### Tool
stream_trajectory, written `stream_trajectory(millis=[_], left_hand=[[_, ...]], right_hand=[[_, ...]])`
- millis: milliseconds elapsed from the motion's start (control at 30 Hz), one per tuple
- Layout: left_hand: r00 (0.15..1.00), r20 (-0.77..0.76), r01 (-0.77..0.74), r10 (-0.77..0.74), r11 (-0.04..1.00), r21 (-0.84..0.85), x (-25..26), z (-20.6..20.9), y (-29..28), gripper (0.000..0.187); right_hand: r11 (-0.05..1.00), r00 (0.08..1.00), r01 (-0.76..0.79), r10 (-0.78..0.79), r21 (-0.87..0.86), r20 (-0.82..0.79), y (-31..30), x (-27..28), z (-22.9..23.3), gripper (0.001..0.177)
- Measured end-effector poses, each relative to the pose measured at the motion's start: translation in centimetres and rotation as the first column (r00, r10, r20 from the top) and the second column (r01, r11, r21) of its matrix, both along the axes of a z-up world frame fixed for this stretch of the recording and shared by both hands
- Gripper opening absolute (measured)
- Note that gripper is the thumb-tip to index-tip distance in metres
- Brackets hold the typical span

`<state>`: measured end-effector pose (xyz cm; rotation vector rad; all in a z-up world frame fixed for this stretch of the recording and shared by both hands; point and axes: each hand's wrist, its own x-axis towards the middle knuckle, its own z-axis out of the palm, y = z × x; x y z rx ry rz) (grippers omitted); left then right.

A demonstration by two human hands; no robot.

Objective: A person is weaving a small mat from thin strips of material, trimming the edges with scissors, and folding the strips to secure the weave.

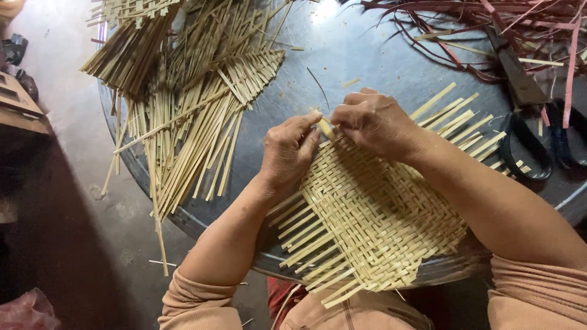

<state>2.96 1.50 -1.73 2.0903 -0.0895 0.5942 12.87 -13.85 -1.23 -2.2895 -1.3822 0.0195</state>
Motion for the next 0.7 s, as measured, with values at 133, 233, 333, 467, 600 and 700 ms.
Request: stream_trajectory(millis=[133,233,333,467,600,700], left_hand=[[1.0,-0.009,-0.02,0.02,1.0,0.001,0.3,-0.9,-0.1,0.012],[0.998,0.064,-0.025,0.019,0.995,0.094,0.5,-1.9,0.0,0.005],[0.985,0.164,-0.105,0.044,0.918,0.383,0.4,-2.6,0.3,0.005],[0.966,0.255,-0.14,-0.051,0.724,0.675,0.4,-2.6,0.6,0.009],[0.956,0.274,-0.138,-0.105,0.663,0.735,-0.1,-1.8,0.5,0.006],[0.959,0.256,-0.114,-0.119,0.666,0.737,-0.4,-1.4,0.5,0.005]], right_hand=[[0.999,0.999,-0.034,0.034,0.0,-0.003,-0.2,0.1,-0.6,0.011],[0.998,0.992,-0.043,0.049,-0.051,0.115,-0.3,0.1,-1.3,0.012],[0.998,0.98,-0.052,0.055,-0.023,0.192,-0.4,-0.2,-1.5,0.012],[0.988,0.992,-0.116,0.11,0.099,0.057,-1.0,-0.7,-0.6,0.01],[0.981,0.972,-0.119,0.146,0.153,-0.184,-1.4,-0.5,1.4,0.01],[0.972,0.966,-0.151,0.183,0.178,-0.183,-1.5,-0.3,0.8,0.014]])
